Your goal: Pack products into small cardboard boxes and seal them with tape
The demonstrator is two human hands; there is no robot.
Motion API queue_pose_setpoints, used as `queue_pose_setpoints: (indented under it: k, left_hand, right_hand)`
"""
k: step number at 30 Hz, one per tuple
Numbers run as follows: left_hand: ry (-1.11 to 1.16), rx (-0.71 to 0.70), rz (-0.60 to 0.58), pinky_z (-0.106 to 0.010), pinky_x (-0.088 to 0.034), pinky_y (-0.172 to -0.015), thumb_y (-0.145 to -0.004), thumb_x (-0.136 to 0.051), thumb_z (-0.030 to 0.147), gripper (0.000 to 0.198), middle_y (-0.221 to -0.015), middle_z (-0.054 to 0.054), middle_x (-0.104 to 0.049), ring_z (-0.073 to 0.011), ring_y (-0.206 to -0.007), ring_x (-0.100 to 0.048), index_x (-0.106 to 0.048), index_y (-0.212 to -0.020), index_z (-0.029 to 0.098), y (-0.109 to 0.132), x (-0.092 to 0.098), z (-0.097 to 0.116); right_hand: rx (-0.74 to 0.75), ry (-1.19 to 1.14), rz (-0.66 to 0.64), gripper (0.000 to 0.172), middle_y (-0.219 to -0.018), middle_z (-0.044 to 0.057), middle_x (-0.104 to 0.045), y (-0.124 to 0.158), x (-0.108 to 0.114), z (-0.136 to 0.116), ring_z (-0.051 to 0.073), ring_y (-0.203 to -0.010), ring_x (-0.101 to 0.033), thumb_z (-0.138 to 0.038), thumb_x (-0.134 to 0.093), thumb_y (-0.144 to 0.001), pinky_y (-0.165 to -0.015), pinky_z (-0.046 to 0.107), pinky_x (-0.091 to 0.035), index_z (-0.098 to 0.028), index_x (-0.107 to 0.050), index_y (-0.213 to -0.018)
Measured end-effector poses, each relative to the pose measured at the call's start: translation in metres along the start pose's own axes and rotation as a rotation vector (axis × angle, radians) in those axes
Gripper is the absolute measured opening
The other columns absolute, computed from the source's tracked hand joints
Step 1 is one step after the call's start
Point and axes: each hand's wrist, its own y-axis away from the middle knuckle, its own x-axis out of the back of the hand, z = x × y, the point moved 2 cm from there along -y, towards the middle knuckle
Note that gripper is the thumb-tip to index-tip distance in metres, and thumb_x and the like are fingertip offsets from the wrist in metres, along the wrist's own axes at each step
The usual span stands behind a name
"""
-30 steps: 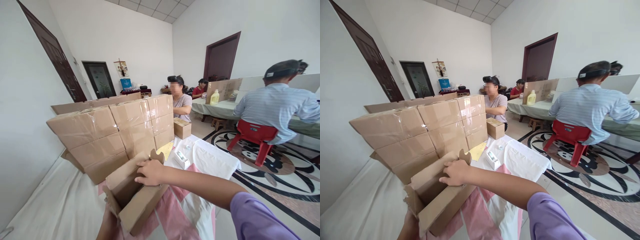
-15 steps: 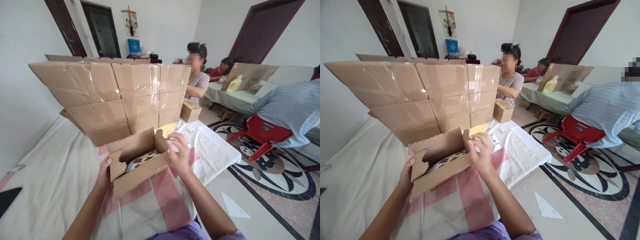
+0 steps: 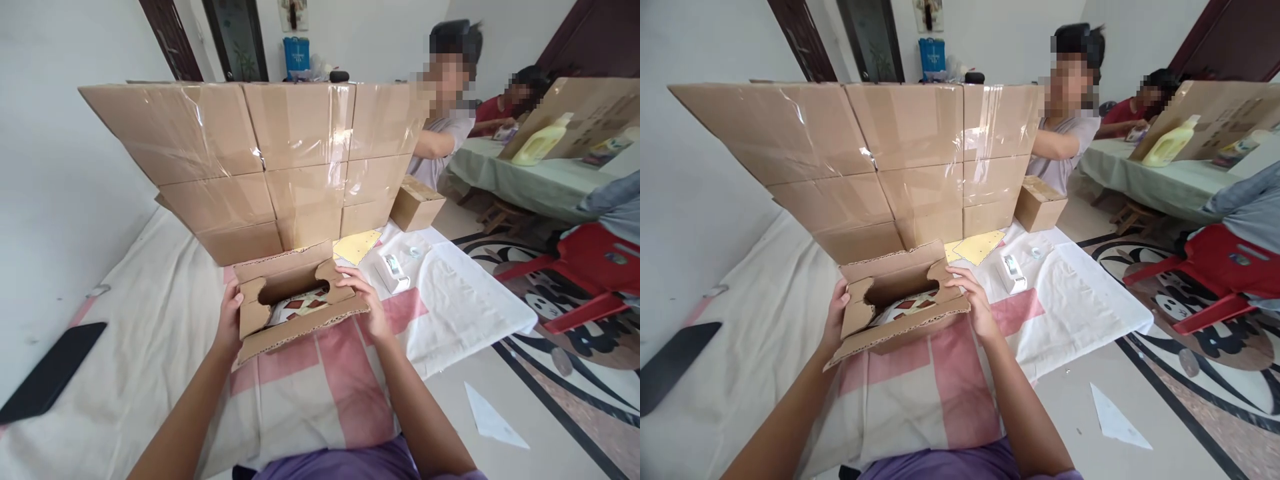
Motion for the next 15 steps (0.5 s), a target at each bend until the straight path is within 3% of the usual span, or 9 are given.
queue_pose_setpoints:
  k: [2,5,7,10,13,15]
  left_hand:
    - [0.002,-0.023,-0.008,-0.028,-0.050,-0.090,-0.075,-0.073,0.047,0.049,-0.119,-0.003,-0.070,-0.0231,-0.110,-0.063,-0.066,-0.117,0.024,-0.003,0.006,-0.004]
    - [-0.043,-0.097,-0.010,-0.032,-0.049,-0.095,-0.074,-0.077,0.050,0.040,-0.118,-0.005,-0.070,-0.0252,-0.114,-0.062,-0.067,-0.101,0.022,-0.009,0.015,-0.012]
    - [-0.062,-0.144,-0.030,-0.034,-0.049,-0.096,-0.073,-0.079,0.059,0.043,-0.113,-0.007,-0.070,-0.0270,-0.113,-0.063,-0.065,-0.087,0.021,-0.012,0.019,-0.016]
    - [-0.054,-0.211,-0.058,-0.038,-0.051,-0.092,-0.069,-0.073,0.079,0.061,-0.104,-0.009,-0.069,-0.0294,-0.105,-0.065,-0.066,-0.083,0.020,-0.015,0.018,-0.018]
    - [-0.119,-0.235,-0.087,-0.040,-0.052,-0.089,-0.068,-0.065,0.088,0.068,-0.109,-0.010,-0.069,-0.0321,-0.105,-0.065,-0.066,-0.077,0.021,-0.017,0.016,-0.012]
    - [-0.231,-0.207,-0.092,-0.039,-0.051,-0.091,-0.067,-0.072,0.081,0.060,-0.111,-0.009,-0.069,-0.0327,-0.110,-0.064,-0.065,-0.077,0.021,-0.019,0.017,-0.005]
  right_hand:
    - [0.009,-0.021,-0.047,0.051,-0.151,0.007,-0.056,0.004,0.002,0.002,0.031,-0.143,-0.048,-0.065,-0.043,-0.099,-0.122,0.048,-0.034,-0.028,-0.073,-0.117]
    - [0.016,-0.021,-0.052,0.048,-0.157,0.006,-0.050,0.009,-0.002,0.009,0.030,-0.149,-0.042,-0.065,-0.059,-0.093,-0.123,0.045,-0.033,-0.031,-0.069,-0.126]
    - [0.000,-0.004,0.059,0.039,-0.154,0.007,-0.052,0.009,-0.010,0.014,0.029,-0.148,-0.043,-0.057,-0.063,-0.093,-0.123,0.044,-0.033,-0.029,-0.070,-0.120]
    - [-0.042,0.001,0.278,0.023,-0.142,0.009,-0.060,0.007,-0.023,0.021,0.028,-0.139,-0.052,-0.041,-0.062,-0.093,-0.117,0.042,-0.040,-0.026,-0.070,-0.108]
    - [-0.063,-0.045,0.397,0.034,-0.130,0.008,-0.066,0.003,-0.030,0.025,0.026,-0.129,-0.059,-0.026,-0.059,-0.084,-0.111,0.041,-0.045,-0.026,-0.066,-0.118]
    - [-0.081,-0.073,0.417,0.045,-0.129,0.008,-0.067,0.000,-0.032,0.025,0.025,-0.127,-0.060,-0.022,-0.055,-0.080,-0.108,0.041,-0.046,-0.026,-0.063,-0.124]
